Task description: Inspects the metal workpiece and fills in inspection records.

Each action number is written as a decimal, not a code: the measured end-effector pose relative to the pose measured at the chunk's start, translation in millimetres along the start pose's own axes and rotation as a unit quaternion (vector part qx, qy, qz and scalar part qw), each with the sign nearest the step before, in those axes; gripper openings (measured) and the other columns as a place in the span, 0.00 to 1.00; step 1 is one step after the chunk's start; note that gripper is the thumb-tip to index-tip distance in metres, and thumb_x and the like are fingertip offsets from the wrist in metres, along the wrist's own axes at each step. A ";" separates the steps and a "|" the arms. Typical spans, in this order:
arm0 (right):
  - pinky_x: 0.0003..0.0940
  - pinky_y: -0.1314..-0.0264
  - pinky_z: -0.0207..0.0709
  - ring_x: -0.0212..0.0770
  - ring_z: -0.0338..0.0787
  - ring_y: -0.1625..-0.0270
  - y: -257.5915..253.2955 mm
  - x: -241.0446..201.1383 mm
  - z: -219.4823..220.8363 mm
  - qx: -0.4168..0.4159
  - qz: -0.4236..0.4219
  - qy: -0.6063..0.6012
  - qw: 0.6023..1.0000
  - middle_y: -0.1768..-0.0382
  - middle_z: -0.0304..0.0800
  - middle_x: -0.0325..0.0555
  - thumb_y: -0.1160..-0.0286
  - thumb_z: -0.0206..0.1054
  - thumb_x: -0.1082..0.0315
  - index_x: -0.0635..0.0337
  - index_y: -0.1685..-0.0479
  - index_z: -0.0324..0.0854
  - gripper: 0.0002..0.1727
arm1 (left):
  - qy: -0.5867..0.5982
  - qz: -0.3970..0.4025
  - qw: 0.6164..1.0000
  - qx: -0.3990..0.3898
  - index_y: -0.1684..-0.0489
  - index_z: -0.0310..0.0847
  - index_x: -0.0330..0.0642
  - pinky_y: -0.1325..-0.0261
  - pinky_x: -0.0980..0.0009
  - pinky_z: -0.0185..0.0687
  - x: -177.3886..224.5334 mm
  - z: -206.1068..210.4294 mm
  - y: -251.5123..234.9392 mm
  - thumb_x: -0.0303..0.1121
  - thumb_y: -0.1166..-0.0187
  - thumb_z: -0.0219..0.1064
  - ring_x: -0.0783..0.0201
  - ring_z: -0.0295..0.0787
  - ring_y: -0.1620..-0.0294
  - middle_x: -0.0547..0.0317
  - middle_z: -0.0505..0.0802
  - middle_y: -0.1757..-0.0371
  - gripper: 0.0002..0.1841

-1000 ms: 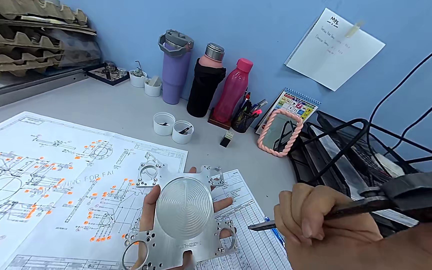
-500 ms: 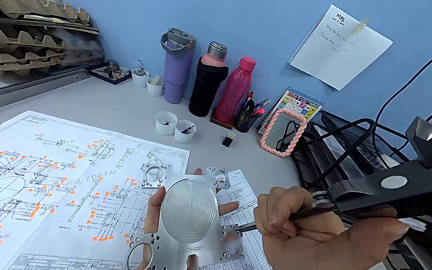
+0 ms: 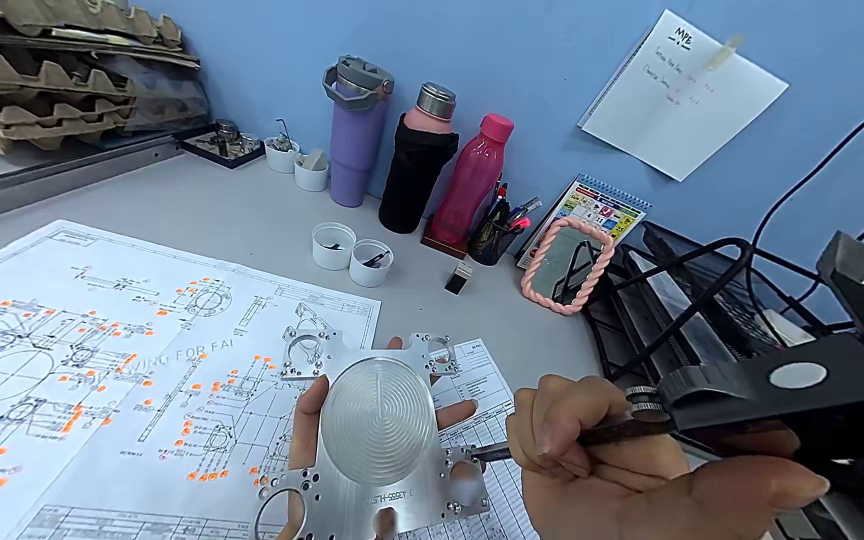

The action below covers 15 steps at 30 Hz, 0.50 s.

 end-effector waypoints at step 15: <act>0.09 0.80 0.65 0.13 0.72 0.82 11.3 10.7 -0.2 0.016 0.003 0.069 0.997 0.85 0.72 0.23 0.12 0.57 0.47 0.50 0.76 0.77 0.23 | 0.014 -0.025 0.999 -0.033 0.20 0.73 0.38 0.27 0.37 0.78 -2.0 2.5 1.9 0.60 0.20 0.59 0.32 0.79 0.24 0.30 0.83 0.26 0.38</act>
Point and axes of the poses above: each hand's wrist, its own y-axis away from the middle knuckle, its own z-axis out of the palm, x = y × z, the point moved 6 cm from there along -y, towards the middle knuckle
